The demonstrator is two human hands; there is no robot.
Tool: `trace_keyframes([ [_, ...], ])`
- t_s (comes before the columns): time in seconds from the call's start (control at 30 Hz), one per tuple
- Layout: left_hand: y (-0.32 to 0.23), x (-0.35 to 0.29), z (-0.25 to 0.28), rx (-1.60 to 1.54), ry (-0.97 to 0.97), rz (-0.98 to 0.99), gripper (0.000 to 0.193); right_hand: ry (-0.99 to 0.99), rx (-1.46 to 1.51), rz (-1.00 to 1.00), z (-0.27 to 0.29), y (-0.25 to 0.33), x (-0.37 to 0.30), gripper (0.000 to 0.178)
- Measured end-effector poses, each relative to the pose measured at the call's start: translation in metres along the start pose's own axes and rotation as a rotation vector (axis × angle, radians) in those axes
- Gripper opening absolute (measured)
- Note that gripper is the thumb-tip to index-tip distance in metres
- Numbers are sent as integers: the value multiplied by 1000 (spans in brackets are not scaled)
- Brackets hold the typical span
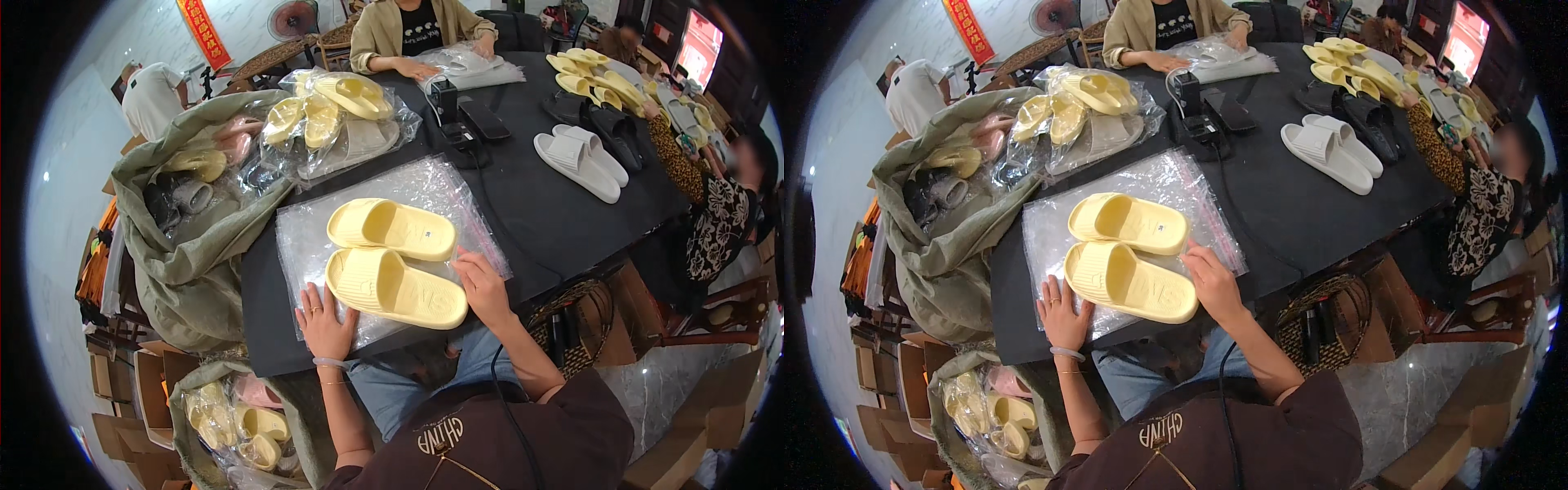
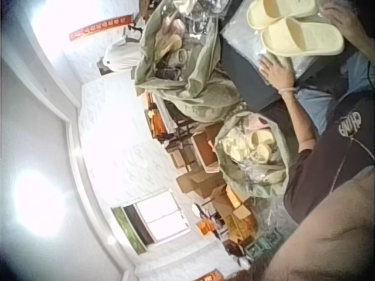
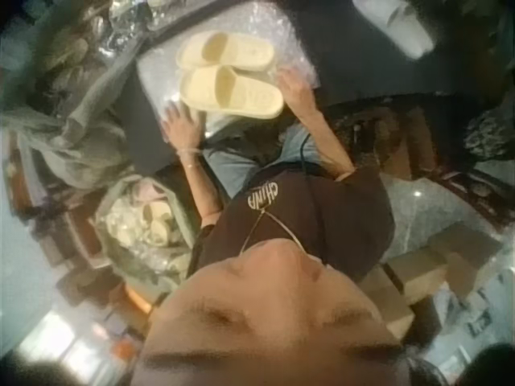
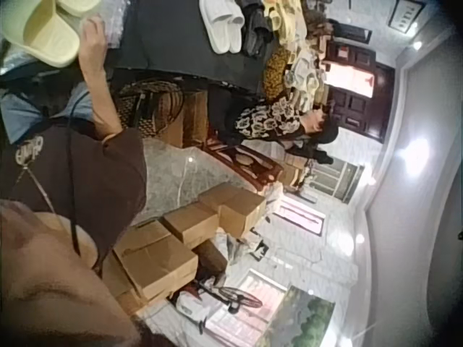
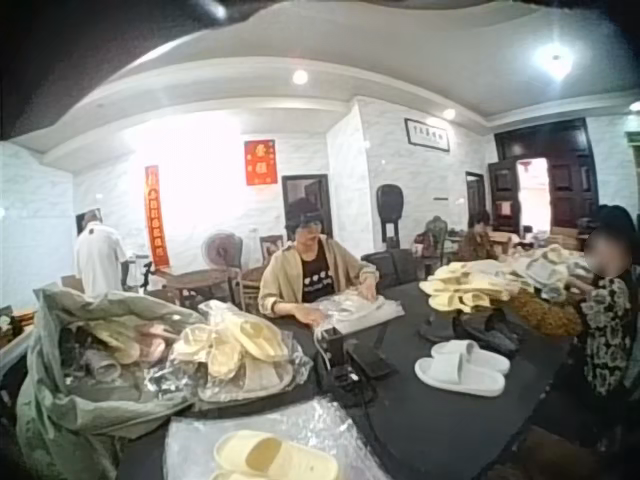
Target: The person unpacks pairs of yellow and white plastic slippers from a large green sack and places them onto a table. They arrange the slippers on clear plastic packaging sheets, sometimes using a handheld sealing device to close the packages. The person works continuously, moving slippers from the sack to the packaging area.
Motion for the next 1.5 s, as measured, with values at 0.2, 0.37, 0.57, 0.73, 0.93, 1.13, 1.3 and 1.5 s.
trace_keyframes([
  [0.2, 1, 0, -2, 21, -9, -3, 71, 11, 23, 49, -1, 3, 0, 17],
  [0.37, 0, 1, -1, 13, -10, 0, 70, 3, 51, 78, -1, 2, 0, 16],
  [0.57, 1, 1, -3, 30, 6, 2, 70, -5, 60, 138, -1, 7, 1, 16],
  [0.73, 1, 2, -2, 19, 7, 8, 69, -4, 54, 146, -1, 6, 1, 15],
  [0.93, 0, 2, -2, 20, 6, 8, 69, 3, 65, 148, -1, 7, 1, 15],
  [1.13, 0, 2, 0, 16, -3, 9, 68, -12, 98, 121, -2, 4, 0, 14],
  [1.3, 0, 2, -1, 8, -16, 1, 67, -115, 13, 51, 5, -5, -2, 13],
  [1.5, -2, 2, 1, 5, -20, 4, 67, -265, -51, -141, 17, -25, -9, 12],
])
Point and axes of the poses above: each hand's wrist, its own x-axis towards the middle knuckle, its own z-axis out of the back of the hand, y = z × x, the point moved 5 cm from there along x, towards the middle knuckle, and after that the axes turned 2 degrees about y, right-handed, at the moved point
